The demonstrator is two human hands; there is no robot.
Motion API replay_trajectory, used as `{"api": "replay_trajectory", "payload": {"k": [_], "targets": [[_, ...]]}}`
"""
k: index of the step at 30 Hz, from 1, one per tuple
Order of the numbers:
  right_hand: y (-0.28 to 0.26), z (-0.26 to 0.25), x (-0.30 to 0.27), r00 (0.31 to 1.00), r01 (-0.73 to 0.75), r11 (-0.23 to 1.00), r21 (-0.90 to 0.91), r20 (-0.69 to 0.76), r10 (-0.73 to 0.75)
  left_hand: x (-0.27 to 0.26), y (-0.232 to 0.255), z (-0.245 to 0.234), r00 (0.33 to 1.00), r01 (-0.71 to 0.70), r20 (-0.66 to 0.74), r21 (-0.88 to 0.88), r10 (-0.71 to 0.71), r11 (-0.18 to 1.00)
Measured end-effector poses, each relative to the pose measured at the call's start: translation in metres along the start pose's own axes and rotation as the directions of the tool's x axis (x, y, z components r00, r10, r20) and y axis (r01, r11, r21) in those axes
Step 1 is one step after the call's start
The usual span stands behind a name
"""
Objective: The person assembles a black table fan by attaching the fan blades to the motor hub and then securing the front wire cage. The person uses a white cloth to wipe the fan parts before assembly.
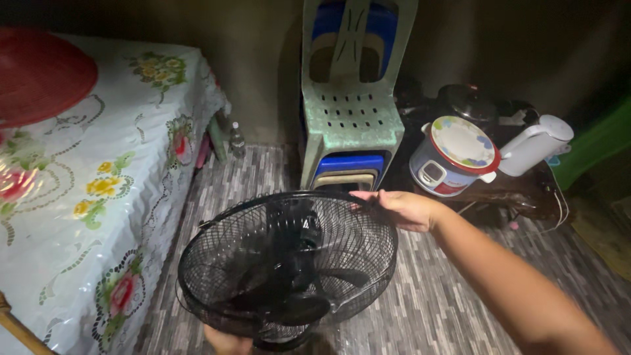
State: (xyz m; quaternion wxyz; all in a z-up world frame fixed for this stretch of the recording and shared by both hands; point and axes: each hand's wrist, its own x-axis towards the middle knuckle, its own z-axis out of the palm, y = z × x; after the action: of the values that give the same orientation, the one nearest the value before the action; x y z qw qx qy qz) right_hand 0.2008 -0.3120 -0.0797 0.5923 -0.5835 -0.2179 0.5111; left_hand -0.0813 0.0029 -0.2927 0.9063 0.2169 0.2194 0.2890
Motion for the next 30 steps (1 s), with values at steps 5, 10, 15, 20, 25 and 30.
{"api": "replay_trajectory", "payload": {"k": [5, 10, 15, 20, 25, 30], "targets": [[-0.003, -0.018, 0.011, 0.998, -0.059, 0.997, -0.04, 0.027, 0.06, 0.005, 0.002, 0.003, 1.0, -0.015, -0.019, 0.046, 0.016, 0.999], [-0.013, -0.023, 0.019, 0.994, -0.08, 0.997, -0.004, 0.079, 0.08, 0.009, -0.004, -0.003, 0.999, -0.031, -0.035, 0.066, 0.033, 0.997], [-0.041, -0.014, 0.017, 0.943, -0.327, 0.92, -0.215, -0.131, 0.305, 0.012, -0.009, -0.009, 0.998, -0.043, -0.05, 0.082, 0.047, 0.996], [-0.054, 0.0, 0.023, 0.924, -0.377, 0.857, -0.351, -0.208, 0.322, 0.016, -0.008, -0.005, 0.997, -0.049, -0.047, 0.106, 0.054, 0.993], [-0.063, 0.011, 0.026, 0.931, -0.365, 0.896, -0.253, -0.079, 0.356, 0.013, -0.003, 0.001, 0.986, -0.164, 0.034, 0.248, 0.161, 0.955], [-0.04, -0.011, 0.004, 0.969, -0.208, 0.932, -0.298, -0.196, 0.154, 0.016, -0.006, -0.031, 0.996, 0.084, 0.023, 0.011, -0.085, 0.996]]}}
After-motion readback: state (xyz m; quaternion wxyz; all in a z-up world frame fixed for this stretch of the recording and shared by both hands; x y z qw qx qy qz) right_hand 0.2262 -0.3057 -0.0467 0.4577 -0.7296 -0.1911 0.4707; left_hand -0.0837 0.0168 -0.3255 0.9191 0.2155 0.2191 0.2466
